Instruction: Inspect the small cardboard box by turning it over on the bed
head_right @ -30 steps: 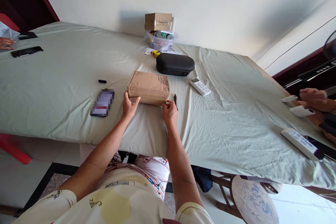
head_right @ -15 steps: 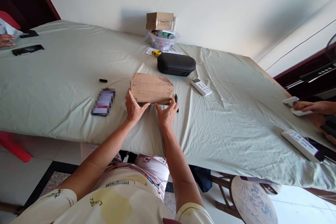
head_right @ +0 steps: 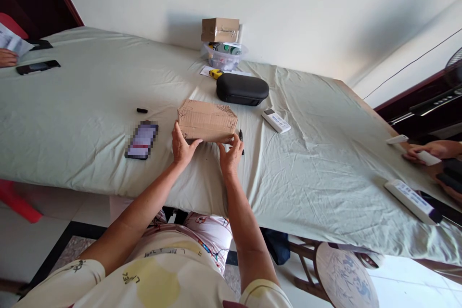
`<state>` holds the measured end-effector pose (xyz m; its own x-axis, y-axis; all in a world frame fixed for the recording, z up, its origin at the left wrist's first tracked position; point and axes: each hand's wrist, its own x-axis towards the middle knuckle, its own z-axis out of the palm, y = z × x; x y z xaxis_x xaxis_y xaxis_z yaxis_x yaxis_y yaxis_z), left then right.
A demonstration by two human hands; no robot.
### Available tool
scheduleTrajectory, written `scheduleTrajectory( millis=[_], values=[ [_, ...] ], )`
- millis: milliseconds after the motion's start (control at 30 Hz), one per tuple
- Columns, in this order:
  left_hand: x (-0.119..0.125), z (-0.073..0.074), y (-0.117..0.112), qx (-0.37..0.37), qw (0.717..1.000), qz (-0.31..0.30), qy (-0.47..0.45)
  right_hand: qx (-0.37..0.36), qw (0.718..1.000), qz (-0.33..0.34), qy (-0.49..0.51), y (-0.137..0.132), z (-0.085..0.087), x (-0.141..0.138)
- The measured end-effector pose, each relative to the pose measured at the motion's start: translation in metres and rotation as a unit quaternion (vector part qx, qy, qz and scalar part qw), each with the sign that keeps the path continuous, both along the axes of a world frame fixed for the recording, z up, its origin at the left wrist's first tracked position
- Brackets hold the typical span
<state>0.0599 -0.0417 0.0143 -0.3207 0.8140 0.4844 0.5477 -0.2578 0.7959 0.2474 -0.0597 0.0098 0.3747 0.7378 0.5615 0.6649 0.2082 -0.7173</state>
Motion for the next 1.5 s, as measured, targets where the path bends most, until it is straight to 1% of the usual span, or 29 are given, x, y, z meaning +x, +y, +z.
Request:
scheduleTrajectory(
  millis=[200,367,533,667,733,833,900,967,1067,1200,1333,1400,1500],
  values=[
    [-0.007,0.002,0.003,0.040,0.998,0.004,-0.046,0.059,0.997,0.006,0.051,0.002,0.008,0.003],
    [-0.012,0.005,0.002,0.079,0.993,0.010,-0.083,0.087,0.994,-0.019,0.065,-0.004,0.020,0.004],
    [-0.019,0.009,0.001,0.104,0.991,0.046,-0.068,0.130,0.987,-0.020,0.095,-0.009,0.026,0.004],
    [-0.025,0.009,0.003,0.120,0.990,0.025,-0.068,0.143,0.985,-0.006,0.095,-0.009,0.026,0.003],
    [-0.025,0.007,0.005,0.120,0.990,0.009,-0.068,0.126,0.987,0.004,0.100,-0.008,0.025,0.002],
    [-0.023,0.002,0.009,0.104,0.993,-0.003,-0.063,0.075,0.990,0.014,0.121,-0.003,0.020,0.003],
    [-0.022,-0.002,0.013,0.071,0.995,0.003,-0.066,0.035,0.992,0.017,0.124,0.001,0.016,0.006],
    [-0.023,-0.006,0.017,0.023,0.997,0.012,-0.073,0.000,0.993,0.022,0.114,0.004,0.013,0.009],
    [-0.024,-0.009,0.021,-0.041,0.997,0.022,-0.067,-0.047,0.994,0.026,0.098,0.007,0.008,0.014],
    [-0.023,-0.008,0.018,-0.066,0.997,0.032,-0.028,-0.098,0.993,0.030,0.057,0.008,0.002,0.018],
    [-0.020,-0.007,0.014,-0.082,0.996,0.036,0.011,-0.117,0.993,0.033,-0.003,0.008,-0.004,0.019],
    [-0.020,-0.007,0.014,-0.086,0.995,0.034,0.022,-0.112,0.993,0.035,-0.001,0.009,-0.006,0.020],
    [-0.022,-0.007,0.016,-0.085,0.996,0.029,0.025,-0.104,0.994,0.029,0.027,0.009,-0.005,0.019]
  ],
)
